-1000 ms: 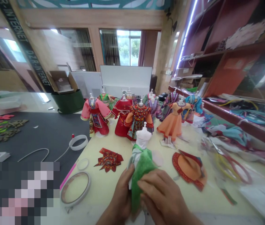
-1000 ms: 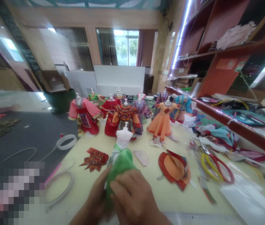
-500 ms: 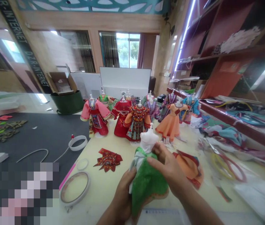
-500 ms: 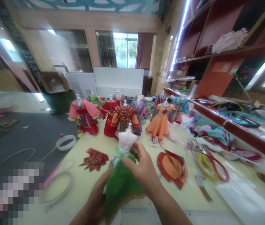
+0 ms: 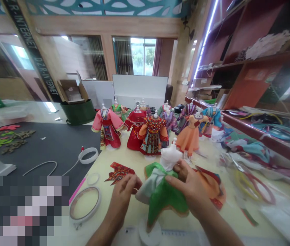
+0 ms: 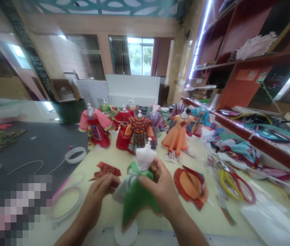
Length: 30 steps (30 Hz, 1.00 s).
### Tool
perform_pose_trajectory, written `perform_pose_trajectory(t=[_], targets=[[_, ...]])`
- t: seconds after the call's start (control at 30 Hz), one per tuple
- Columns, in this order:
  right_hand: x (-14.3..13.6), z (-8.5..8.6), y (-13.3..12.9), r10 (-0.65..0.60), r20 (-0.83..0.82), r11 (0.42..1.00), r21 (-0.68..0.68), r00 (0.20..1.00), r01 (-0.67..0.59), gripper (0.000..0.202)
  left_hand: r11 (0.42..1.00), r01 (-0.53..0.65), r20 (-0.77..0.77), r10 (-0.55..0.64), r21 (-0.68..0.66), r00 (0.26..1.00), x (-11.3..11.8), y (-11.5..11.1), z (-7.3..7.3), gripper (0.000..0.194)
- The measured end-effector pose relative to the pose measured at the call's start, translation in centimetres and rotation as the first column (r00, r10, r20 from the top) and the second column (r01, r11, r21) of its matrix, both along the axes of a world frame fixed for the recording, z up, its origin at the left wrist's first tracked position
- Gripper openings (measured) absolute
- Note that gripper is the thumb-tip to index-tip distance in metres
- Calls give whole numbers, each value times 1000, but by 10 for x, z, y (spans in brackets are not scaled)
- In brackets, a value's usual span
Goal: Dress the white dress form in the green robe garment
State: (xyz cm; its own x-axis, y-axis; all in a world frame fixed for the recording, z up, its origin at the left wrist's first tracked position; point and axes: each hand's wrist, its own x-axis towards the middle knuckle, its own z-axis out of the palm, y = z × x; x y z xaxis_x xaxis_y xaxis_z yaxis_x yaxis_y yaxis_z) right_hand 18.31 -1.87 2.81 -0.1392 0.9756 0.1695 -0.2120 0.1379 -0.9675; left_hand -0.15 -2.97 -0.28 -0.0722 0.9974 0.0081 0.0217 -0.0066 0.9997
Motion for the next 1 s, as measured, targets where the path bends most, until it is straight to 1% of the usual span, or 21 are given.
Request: perform_pose_trajectory(t=[0.07, 0.1, 0.13, 0.2, 0.23, 0.3, 0.37, 0.43, 0.5, 0.57, 0.63, 0.7, 0.8, 0.87, 0.93, 1.0], targets=[[1, 0, -1, 8, 0, 1000, -11, 1000, -8, 48, 997, -43, -92, 49, 64, 995, -8, 7, 6, 29], [2, 0, -1, 12, 6, 1000, -17, 1000, -12, 49, 993, -32, -126, 46, 111, 991, -10, 11, 9, 26], [2, 0, -1, 15, 10, 1000, -23, 1000, -15, 49, 987, 10, -164, 17, 162, 986, -10, 14, 11, 22], [1, 1, -2, 16, 6, 999, -35, 1000, -15, 51, 957, 134, -246, -70, 257, 967, -7, 20, 13, 15], [0, 1, -2, 13, 0, 999, -39, 1000, -13, 52, 937, 198, -287, -113, 289, 951, -5, 22, 13, 16], [-1, 1, -3, 10, -8, 999, -46, 1000, -11, 52, 903, 292, -351, -175, 315, 920, 0, 27, 12, 24], [-1, 2, -3, 13, -7, 999, -43, 1000, -13, 51, 888, 334, -362, -212, 317, 908, 1, 32, 10, 19], [1, 1, -3, 13, -2, 999, -33, 1000, -13, 51, 898, 317, -310, -222, 305, 925, -2, 35, 10, 10], [3, 1, -1, 12, 14, 1000, -23, 1000, -12, 51, 933, 257, -203, -209, 251, 957, -10, 37, 14, 13], [5, 0, 1, 9, 35, 1000, -17, 999, -8, 51, 968, 195, -103, -181, 156, 978, -19, 36, 18, 18], [5, -1, 3, -3, 54, 1000, -18, 999, 4, 49, 986, 150, -44, -147, 72, 988, -25, 34, 21, 24], [5, -1, 4, -12, 55, 1000, -15, 998, 13, 48, 993, 108, -5, -108, 45, 994, -27, 31, 21, 29], [3, 0, 4, 1, 36, 1000, -4, 999, -1, 51, 995, 29, 65, -35, 96, 997, -20, 27, 20, 25], [3, -1, 4, 10, 31, 1000, 5, 999, -10, 50, 987, -19, 57, 10, 158, 998, -15, 24, 21, 19], [3, -2, 4, 11, 38, 1000, 18, 999, -12, 47, 975, -3, 3, 2, 222, 1000, -12, 21, 23, 19], [3, -3, 5, 10, 46, 999, 31, 999, -11, 44, 952, 73, -98, -45, 297, 994, -12, 19, 26, 26]])
